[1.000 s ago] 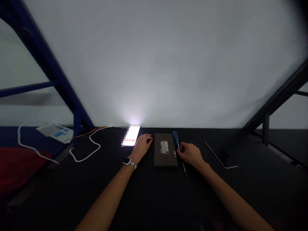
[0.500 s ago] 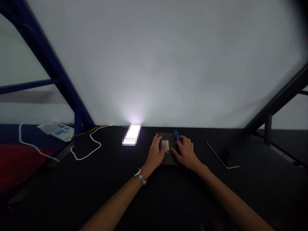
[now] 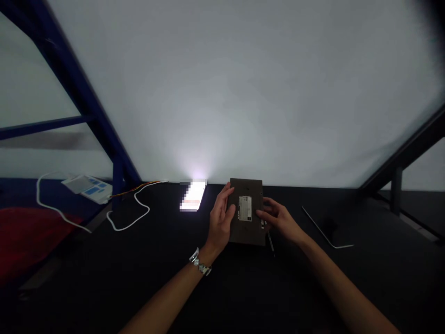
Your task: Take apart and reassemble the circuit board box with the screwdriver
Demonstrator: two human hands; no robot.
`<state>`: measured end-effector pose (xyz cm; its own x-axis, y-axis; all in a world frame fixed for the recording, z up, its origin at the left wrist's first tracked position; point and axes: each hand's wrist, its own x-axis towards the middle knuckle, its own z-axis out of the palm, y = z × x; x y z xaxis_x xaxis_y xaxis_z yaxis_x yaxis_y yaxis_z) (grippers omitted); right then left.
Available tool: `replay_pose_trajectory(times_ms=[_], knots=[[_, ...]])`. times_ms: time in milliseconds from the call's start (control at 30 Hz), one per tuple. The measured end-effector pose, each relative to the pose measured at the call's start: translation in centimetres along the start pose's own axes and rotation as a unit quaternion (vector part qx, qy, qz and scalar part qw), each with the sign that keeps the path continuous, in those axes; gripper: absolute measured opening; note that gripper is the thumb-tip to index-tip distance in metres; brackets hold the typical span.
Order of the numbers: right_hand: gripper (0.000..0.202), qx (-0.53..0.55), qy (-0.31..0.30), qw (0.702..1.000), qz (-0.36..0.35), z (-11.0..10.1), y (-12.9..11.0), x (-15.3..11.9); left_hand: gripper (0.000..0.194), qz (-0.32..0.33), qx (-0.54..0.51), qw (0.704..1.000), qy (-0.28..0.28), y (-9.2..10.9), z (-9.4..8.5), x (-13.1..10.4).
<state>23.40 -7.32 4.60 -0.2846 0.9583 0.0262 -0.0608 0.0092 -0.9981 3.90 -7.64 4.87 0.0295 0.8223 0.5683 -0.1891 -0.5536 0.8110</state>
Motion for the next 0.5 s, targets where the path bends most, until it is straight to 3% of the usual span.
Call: replay_pose_trajectory(times_ms=[67, 133, 200, 267, 333, 400, 500], knots=[[0.052, -0.015, 0.018, 0.999, -0.023, -0.1, -0.3, 0.0, 0.036, -0.004, 0.009, 1.0, 0.029, -0.1, -0.5, 0.4], [0.048, -0.038, 0.043, 0.996, -0.071, 0.0, -0.4, -0.2, 0.03, -0.032, 0.039, 0.994, 0.096, -0.2, -1.3, 1.0], [0.04, -0.081, 0.067, 0.986, -0.131, 0.0, -0.4, -0.4, 0.029, -0.12, 0.053, 0.982, 0.137, -0.4, -2.2, 1.6], [0.033, -0.149, 0.08, 0.966, -0.195, 0.0, -0.3, -0.7, 0.046, -0.283, 0.002, 0.958, 0.054, -0.6, -3.0, 2.0], [0.027, -0.23, 0.055, 0.939, -0.25, -0.2, -0.2, -0.8, 0.059, -0.398, -0.077, 0.913, -0.032, -0.7, -3.3, 2.2], [0.018, -0.304, 0.006, 0.908, -0.289, -0.4, -0.1, -0.8, 0.064, -0.441, -0.144, 0.883, -0.073, -0.9, -3.2, 2.1], [0.009, -0.373, -0.018, 0.875, -0.308, -0.4, 0.1, -0.4, 0.055, -0.42, -0.16, 0.892, -0.05, -1.4, -2.8, 1.6]])
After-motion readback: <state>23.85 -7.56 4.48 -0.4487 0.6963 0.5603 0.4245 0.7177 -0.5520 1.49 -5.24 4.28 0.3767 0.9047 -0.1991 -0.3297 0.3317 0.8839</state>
